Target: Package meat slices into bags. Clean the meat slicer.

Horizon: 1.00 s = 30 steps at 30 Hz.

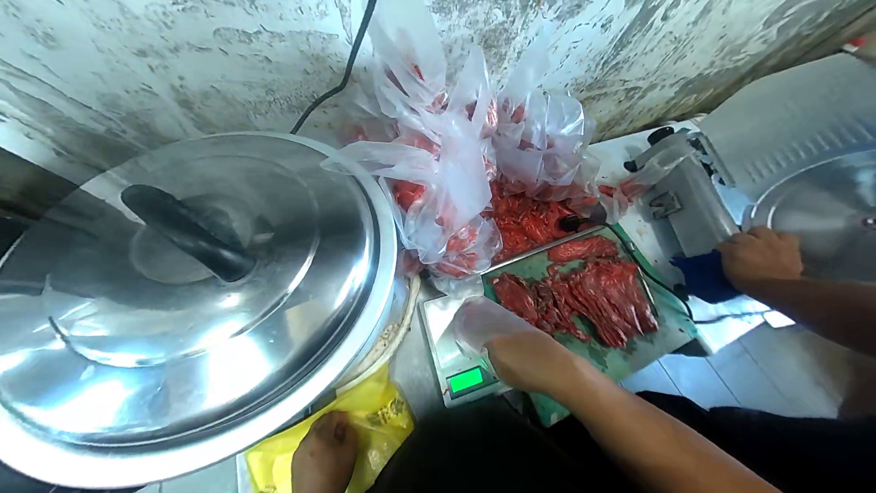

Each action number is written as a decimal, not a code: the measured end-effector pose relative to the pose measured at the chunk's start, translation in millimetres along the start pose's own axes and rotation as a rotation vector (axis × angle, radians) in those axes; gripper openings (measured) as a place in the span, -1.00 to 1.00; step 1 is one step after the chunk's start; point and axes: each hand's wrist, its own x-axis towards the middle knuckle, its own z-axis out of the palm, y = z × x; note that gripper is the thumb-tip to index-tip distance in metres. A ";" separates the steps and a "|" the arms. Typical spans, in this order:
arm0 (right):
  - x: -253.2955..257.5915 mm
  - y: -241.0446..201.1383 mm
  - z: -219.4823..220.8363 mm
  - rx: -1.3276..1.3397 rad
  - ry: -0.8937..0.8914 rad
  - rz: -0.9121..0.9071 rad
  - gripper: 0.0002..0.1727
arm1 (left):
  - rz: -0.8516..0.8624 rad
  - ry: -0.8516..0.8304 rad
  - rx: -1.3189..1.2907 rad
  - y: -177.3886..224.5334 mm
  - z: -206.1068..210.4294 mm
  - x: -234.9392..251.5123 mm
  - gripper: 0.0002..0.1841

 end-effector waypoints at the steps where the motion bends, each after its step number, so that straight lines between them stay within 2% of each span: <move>1: 3.8 -0.8 -0.5 -0.014 -0.027 0.016 -0.66 | -0.001 -0.008 -0.001 0.1 -0.3 0.3 -0.82; 5: 26.4 -7.8 -4.4 -0.161 -0.175 0.018 -0.71 | 0.010 -0.017 0.007 0.2 -2.0 2.0 -0.82; 8: 31.6 -5.0 -2.0 -0.125 -0.239 0.123 -0.67 | 0.021 -0.002 0.001 -1.6 -1.8 1.2 -0.83; 10: 28.9 0.4 1.8 -0.107 -0.212 0.117 -0.71 | 0.012 0.000 -0.005 -2.4 -1.1 1.1 -0.83; 13: -2.5 -6.3 -15.6 0.062 -0.167 0.139 -0.60 | 0.010 0.015 -0.001 -3.6 -0.5 2.5 -0.83; 16: -13.3 2.8 -13.8 0.113 -0.090 0.077 -0.57 | 0.022 0.018 0.002 -4.1 -0.4 3.9 -0.82; 22: 30.3 11.7 5.4 -0.037 -0.006 -0.103 -0.72 | 0.043 -0.003 0.023 -4.7 -0.9 6.4 -0.81; 26: 16.1 -3.9 -13.9 0.027 -0.120 0.074 -0.75 | 0.054 0.017 0.003 -7.7 0.1 4.8 -0.82; 30: -11.1 7.2 -1.6 0.134 0.002 0.024 -0.59 | 0.053 0.040 -0.006 -7.7 3.7 2.5 -0.82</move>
